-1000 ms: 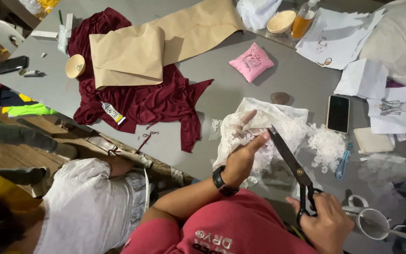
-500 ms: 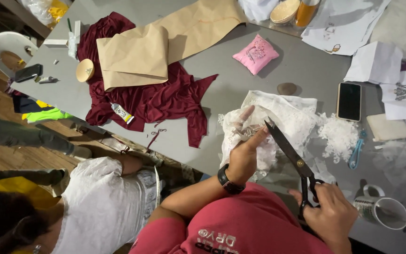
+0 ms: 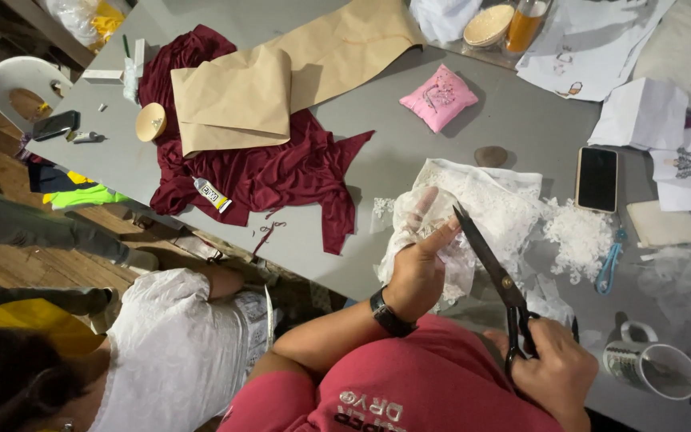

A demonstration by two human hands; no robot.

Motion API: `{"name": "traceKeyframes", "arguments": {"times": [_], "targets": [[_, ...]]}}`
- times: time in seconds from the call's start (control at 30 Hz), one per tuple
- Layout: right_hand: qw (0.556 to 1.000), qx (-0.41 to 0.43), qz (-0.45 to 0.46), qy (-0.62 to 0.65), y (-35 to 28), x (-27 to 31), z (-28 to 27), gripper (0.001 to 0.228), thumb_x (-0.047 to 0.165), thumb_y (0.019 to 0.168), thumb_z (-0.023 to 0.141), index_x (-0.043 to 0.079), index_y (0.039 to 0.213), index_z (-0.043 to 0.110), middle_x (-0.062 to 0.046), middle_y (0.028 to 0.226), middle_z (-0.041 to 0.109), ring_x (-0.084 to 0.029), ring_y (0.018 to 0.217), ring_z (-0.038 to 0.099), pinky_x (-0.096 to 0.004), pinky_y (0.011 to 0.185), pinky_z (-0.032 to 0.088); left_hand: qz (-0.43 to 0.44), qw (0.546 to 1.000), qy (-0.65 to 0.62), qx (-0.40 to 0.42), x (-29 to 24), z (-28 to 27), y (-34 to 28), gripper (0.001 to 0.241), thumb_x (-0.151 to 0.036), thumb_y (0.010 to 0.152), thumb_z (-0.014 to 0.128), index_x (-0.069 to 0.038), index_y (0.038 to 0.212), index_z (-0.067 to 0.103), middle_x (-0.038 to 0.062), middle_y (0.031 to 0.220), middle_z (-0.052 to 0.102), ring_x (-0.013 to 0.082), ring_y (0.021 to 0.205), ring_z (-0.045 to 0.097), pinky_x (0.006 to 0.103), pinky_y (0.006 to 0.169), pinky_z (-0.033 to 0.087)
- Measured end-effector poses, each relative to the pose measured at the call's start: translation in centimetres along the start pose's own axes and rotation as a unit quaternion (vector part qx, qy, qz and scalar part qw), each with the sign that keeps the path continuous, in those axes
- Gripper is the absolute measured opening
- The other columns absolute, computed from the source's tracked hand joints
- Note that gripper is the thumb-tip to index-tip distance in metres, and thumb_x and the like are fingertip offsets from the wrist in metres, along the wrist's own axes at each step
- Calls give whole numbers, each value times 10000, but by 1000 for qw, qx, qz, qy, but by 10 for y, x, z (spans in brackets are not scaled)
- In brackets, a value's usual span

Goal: Cutting out individual lace motifs from a larger piece of lace fabric using scissors on a work table.

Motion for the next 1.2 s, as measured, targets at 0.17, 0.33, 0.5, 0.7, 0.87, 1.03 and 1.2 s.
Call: {"name": "traceKeyframes", "arguments": {"times": [0.17,0.33,0.5,0.7,0.87,1.03,1.2], "targets": [[998,29,30,41,4,2,-2,566,628,839,719,128,689,500,14,579,506,-152,532,499,-353,499,341,-380,793,-442,-178,-14,6,14,755,-46,793,727,-143,1511,517,202,1335,654,251,1279,615,322,1170,424],[996,37,49,67,6,1,-2,607,614,827,709,127,646,395,4,538,384,-147,478,376,-361,475,298,-312,846,-409,-138,7,10,7,650,-13,883,675,-75,1504,494,158,1358,618,236,1272,622,369,1225,406],[996,51,40,60,0,-7,6,608,599,832,721,131,648,380,9,541,393,-148,484,358,-367,469,293,-143,960,-233,-58,31,11,-5,458,208,940,463,-45,1246,690,93,1707,285,281,1473,464,388,1290,338],[989,67,44,125,2,-14,4,568,496,813,751,111,638,372,-8,509,314,-114,483,281,-343,472,270,-286,882,-351,-129,15,5,13,688,-121,894,740,-88,1537,497,-39,692,637,61,717,659,244,953,548],[869,204,183,413,-11,-43,25,177,64,772,824,48,711,659,-30,673,778,-88,657,736,-225,624,572,-167,864,-472,57,54,-1,19,663,-71,1018,664,-24,1600,351,-5,972,663,25,1019,705,146,1093,456],[790,263,273,482,-19,-54,30,229,195,874,758,26,742,676,-28,514,498,-125,428,454,-260,415,348,-162,959,-221,74,19,-13,34,646,-72,941,717,-37,1528,451,62,1123,711,153,1094,683,324,1043,549],[778,284,251,502,-19,-67,28,312,329,849,758,24,795,718,-36,549,546,-135,444,507,-267,448,403,-167,953,-224,117,24,-15,38,595,-56,944,718,-95,1489,482,55,1188,703,119,1138,649,300,967,577]]}}
Point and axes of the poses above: each hand's wrist, its own y-axis towards the middle knuckle, its own z-axis out of the palm, x = y × z, the point moved 4 cm from there along y, towards the middle knuckle
